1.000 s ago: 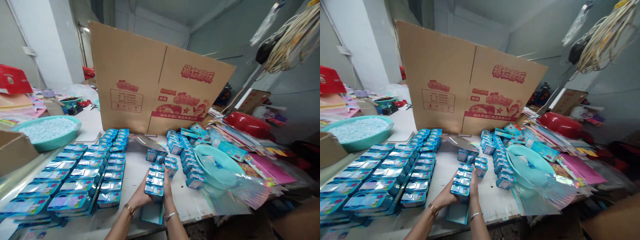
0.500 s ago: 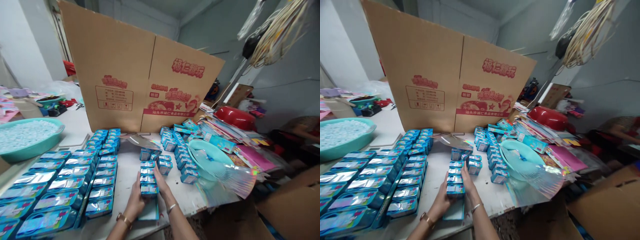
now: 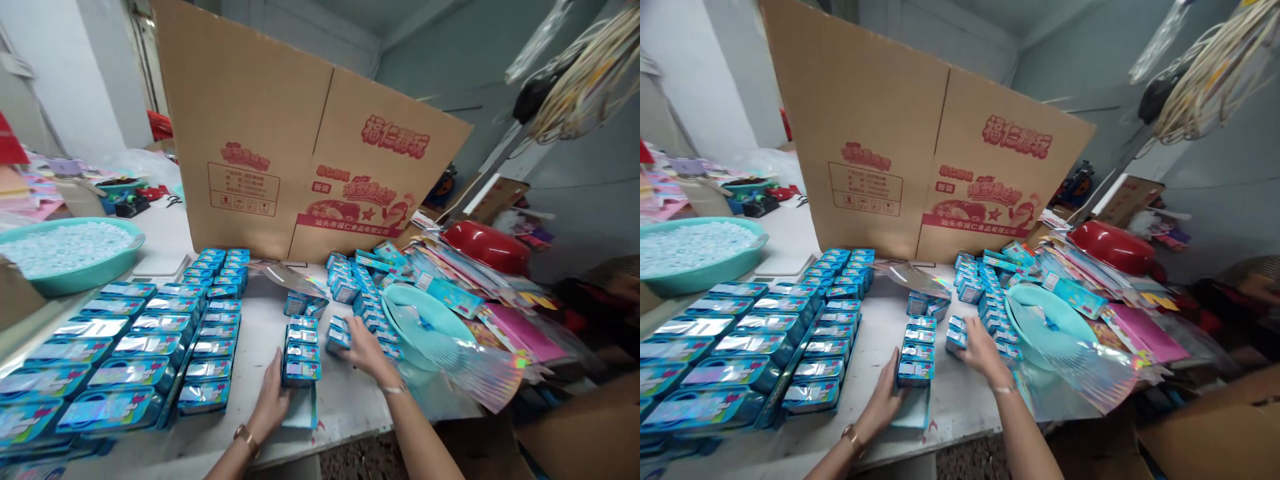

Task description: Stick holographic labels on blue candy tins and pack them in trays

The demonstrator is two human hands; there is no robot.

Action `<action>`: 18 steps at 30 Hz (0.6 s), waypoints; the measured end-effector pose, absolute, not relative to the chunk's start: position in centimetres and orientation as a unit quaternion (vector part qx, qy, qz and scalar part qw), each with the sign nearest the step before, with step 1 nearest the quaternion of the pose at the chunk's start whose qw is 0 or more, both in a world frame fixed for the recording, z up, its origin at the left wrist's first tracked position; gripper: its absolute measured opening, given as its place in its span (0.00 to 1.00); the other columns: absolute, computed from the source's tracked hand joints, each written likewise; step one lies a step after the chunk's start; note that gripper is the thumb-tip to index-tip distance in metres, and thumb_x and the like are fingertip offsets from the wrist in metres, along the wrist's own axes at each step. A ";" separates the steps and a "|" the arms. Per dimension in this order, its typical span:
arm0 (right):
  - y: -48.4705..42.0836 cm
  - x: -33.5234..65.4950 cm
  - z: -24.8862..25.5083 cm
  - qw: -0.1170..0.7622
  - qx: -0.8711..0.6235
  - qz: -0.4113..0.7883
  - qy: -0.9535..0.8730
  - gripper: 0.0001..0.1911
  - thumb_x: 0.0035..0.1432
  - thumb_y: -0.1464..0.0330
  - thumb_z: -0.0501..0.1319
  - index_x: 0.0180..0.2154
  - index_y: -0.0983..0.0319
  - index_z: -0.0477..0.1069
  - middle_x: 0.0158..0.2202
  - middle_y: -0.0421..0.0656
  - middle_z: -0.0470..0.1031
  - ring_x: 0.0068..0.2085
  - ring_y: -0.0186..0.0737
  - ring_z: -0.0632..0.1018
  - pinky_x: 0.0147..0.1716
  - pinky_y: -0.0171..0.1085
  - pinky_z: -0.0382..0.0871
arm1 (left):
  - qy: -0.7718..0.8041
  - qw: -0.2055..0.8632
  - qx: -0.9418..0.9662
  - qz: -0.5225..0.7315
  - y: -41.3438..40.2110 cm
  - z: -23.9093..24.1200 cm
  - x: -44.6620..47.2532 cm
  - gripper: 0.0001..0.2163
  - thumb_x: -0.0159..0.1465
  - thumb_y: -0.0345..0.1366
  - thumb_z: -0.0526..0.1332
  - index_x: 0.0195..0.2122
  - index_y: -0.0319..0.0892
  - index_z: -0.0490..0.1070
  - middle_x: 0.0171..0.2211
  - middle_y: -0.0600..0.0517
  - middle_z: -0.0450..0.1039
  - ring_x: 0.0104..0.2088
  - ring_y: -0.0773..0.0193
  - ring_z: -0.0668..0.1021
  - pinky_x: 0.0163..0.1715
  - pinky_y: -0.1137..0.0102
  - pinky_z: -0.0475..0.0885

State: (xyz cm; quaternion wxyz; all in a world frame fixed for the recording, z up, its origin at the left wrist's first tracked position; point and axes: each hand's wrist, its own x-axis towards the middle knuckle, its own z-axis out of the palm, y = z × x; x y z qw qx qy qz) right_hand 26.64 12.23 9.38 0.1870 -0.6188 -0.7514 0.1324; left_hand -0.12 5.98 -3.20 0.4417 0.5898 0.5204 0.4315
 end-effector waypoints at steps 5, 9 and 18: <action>3.6 27.5 14.1 0.192 -0.590 0.189 -0.761 0.39 0.46 0.68 0.68 0.61 0.54 0.63 0.57 0.48 0.65 0.57 0.55 0.70 0.54 0.44 0.66 | 0.529 0.487 0.530 0.450 1.4 -3.6 -0.6 0.32 0.65 0.40 0.56 0.69 0.39 0.52 0.70 0.42 0.52 0.70 0.51 0.56 0.70 0.54 0.49; 0.5 22.7 14.1 0.200 -0.517 0.300 -0.777 0.44 0.43 0.74 0.63 0.63 0.53 0.60 0.58 0.47 0.65 0.56 0.51 0.70 0.56 0.42 0.66 | 0.513 0.507 0.508 0.470 -0.4 -3.2 -0.2 0.28 0.67 0.43 0.53 0.68 0.43 0.57 0.70 0.47 0.55 0.70 0.55 0.56 0.71 0.57 0.47; 1.3 15.8 8.5 0.176 -0.517 0.235 -0.804 0.53 0.36 0.79 0.57 0.67 0.55 0.52 0.61 0.49 0.58 0.60 0.54 0.63 0.60 0.47 0.60 | 0.481 0.522 0.548 0.443 -0.4 -3.6 -1.2 0.30 0.65 0.42 0.54 0.69 0.46 0.55 0.70 0.50 0.55 0.70 0.51 0.58 0.70 0.55 0.48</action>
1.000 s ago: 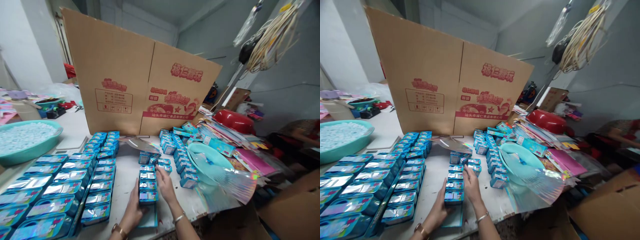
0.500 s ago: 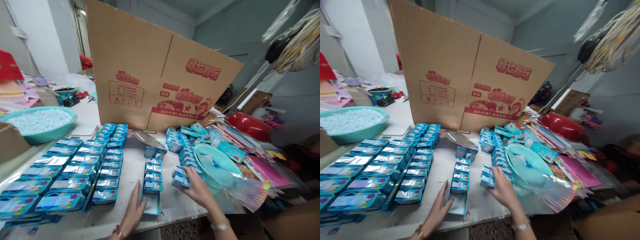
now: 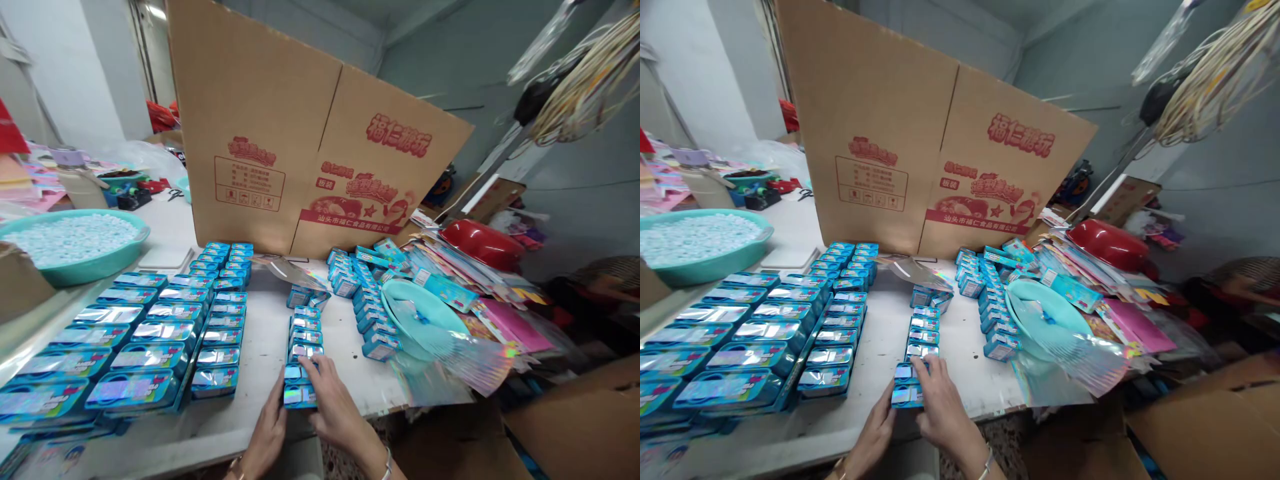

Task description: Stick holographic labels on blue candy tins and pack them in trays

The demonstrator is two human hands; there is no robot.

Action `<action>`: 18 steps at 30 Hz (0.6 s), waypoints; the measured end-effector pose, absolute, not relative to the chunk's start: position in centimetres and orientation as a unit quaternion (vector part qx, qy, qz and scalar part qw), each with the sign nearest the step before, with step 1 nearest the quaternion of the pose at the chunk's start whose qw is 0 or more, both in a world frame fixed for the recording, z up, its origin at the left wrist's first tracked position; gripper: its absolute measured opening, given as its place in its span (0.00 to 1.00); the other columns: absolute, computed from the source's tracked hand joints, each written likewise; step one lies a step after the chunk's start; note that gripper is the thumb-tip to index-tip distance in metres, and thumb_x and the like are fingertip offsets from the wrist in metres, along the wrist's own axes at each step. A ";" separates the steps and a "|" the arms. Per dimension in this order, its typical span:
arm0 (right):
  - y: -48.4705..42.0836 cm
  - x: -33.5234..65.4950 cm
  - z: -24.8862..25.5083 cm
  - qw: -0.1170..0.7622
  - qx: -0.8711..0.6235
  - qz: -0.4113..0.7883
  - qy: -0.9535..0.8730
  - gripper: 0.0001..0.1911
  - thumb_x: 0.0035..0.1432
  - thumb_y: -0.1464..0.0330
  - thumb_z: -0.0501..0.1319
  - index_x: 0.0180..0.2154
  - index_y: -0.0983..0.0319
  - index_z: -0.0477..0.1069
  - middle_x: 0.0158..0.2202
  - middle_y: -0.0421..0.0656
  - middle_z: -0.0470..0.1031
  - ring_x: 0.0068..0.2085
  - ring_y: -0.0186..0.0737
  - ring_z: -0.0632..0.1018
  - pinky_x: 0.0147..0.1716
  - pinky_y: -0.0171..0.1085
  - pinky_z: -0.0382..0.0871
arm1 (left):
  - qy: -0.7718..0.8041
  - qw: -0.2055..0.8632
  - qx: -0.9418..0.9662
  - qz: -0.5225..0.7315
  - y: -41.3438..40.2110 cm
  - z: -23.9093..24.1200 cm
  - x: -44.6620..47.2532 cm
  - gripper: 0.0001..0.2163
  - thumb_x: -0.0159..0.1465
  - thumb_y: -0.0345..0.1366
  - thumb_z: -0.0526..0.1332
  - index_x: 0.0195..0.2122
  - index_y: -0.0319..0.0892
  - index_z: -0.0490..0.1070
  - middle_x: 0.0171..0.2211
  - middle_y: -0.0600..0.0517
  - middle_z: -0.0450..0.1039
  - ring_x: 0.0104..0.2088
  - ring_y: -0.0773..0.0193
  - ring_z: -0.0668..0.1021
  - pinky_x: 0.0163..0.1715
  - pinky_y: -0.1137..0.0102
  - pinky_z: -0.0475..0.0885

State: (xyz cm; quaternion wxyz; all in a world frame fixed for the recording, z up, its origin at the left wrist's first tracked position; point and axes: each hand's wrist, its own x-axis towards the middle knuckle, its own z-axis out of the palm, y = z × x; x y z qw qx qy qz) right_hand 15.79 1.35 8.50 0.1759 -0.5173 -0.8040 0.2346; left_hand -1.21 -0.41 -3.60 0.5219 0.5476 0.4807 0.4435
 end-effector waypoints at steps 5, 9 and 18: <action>1.4 15.4 8.1 0.249 -0.497 0.290 -0.779 0.50 0.36 0.78 0.57 0.64 0.55 0.56 0.58 0.49 0.60 0.60 0.54 0.63 0.62 0.49 0.57 | 0.456 0.485 0.605 0.437 -1.0 -4.4 -0.8 0.36 0.64 0.38 0.58 0.72 0.47 0.46 0.72 0.47 0.49 0.70 0.48 0.55 0.70 0.52 0.48; 1.5 15.2 7.5 0.281 -0.507 0.324 -0.748 0.50 0.38 0.78 0.60 0.66 0.54 0.55 0.59 0.49 0.59 0.62 0.54 0.62 0.63 0.50 0.55 | 0.463 0.446 0.627 0.441 -1.1 -4.5 -0.1 0.35 0.68 0.40 0.54 0.73 0.48 0.37 0.73 0.44 0.44 0.71 0.48 0.52 0.69 0.49 0.50; 2.0 15.1 7.2 0.317 -0.496 0.334 -0.736 0.50 0.43 0.76 0.68 0.67 0.51 0.56 0.59 0.48 0.61 0.63 0.54 0.63 0.65 0.50 0.55 | 0.488 0.420 0.618 0.451 -1.0 -5.8 0.4 0.33 0.70 0.42 0.52 0.73 0.48 0.38 0.73 0.43 0.44 0.71 0.47 0.52 0.69 0.49 0.51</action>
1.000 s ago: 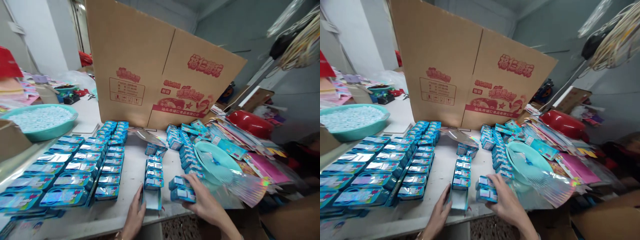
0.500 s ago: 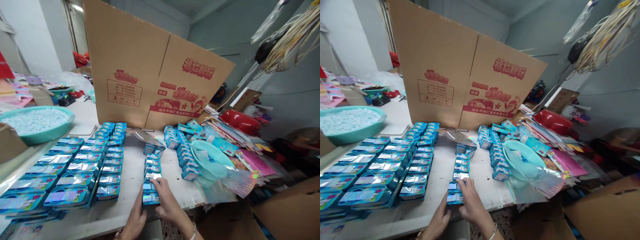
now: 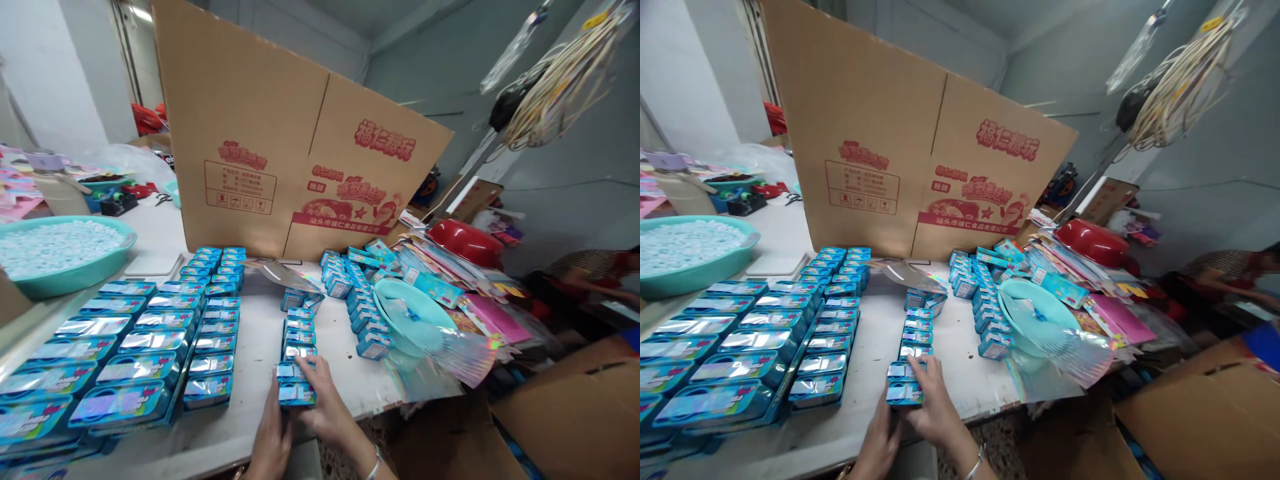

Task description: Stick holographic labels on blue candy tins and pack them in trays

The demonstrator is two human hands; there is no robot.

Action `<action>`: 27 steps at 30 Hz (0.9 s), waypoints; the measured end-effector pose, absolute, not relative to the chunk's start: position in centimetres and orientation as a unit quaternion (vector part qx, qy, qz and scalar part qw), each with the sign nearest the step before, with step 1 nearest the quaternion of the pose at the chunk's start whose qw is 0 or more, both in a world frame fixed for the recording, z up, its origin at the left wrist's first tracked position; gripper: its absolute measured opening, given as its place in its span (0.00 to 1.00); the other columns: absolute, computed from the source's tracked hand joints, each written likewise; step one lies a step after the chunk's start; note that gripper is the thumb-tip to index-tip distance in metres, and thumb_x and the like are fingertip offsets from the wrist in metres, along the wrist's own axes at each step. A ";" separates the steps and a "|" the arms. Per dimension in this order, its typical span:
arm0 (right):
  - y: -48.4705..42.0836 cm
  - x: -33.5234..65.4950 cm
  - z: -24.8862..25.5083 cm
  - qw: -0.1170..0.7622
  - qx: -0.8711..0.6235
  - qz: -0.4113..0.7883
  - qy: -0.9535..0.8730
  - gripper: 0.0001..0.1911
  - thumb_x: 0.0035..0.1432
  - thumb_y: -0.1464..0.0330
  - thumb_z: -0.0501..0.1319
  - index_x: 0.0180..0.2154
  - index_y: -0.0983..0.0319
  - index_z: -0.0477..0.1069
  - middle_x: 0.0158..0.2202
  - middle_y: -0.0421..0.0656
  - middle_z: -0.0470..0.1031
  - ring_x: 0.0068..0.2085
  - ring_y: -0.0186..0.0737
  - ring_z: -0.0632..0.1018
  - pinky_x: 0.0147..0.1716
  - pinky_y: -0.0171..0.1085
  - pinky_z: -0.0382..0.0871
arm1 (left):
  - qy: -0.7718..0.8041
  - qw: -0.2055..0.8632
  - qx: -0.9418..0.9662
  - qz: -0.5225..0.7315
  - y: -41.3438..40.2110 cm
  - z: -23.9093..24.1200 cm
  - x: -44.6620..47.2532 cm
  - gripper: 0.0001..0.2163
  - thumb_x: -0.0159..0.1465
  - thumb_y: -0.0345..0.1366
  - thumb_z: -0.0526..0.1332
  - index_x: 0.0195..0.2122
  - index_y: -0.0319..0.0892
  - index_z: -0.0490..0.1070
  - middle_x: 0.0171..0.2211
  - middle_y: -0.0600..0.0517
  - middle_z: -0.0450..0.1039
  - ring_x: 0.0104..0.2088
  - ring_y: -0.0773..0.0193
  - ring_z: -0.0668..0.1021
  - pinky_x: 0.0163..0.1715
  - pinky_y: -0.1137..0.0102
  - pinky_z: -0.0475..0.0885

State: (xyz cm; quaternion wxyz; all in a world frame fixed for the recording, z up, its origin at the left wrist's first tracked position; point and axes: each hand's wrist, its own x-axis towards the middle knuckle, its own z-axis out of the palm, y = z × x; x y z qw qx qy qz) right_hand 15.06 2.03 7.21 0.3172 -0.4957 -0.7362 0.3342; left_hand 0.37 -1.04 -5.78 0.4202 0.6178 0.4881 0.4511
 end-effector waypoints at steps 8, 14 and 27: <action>1.0 16.4 4.4 0.243 -0.509 0.182 -0.805 0.56 0.47 0.71 0.70 0.71 0.55 0.44 0.71 0.54 0.43 0.69 0.64 0.51 0.65 0.60 0.51 | 0.467 0.408 0.628 0.470 -0.7 -6.0 0.1 0.33 0.70 0.39 0.52 0.73 0.50 0.36 0.73 0.45 0.42 0.71 0.49 0.52 0.68 0.49 0.52; 1.8 15.6 6.2 0.255 -0.577 0.121 -0.767 0.51 0.57 0.51 0.65 0.72 0.56 0.41 0.74 0.49 0.35 0.72 0.66 0.38 0.66 0.65 0.43 | 0.465 0.438 0.613 0.465 -0.6 -5.0 0.4 0.45 0.64 0.40 0.62 0.73 0.48 0.30 0.74 0.42 0.36 0.72 0.45 0.48 0.68 0.47 0.51; 4.7 11.7 3.8 0.550 -0.441 0.624 -0.336 0.52 0.51 0.56 0.71 0.70 0.54 0.47 0.62 0.48 0.69 0.58 0.52 0.74 0.59 0.52 0.67 | 0.517 0.371 0.638 0.434 -2.6 -5.7 -1.7 0.43 0.63 0.31 0.59 0.73 0.44 0.32 0.72 0.38 0.44 0.71 0.45 0.52 0.67 0.49 0.56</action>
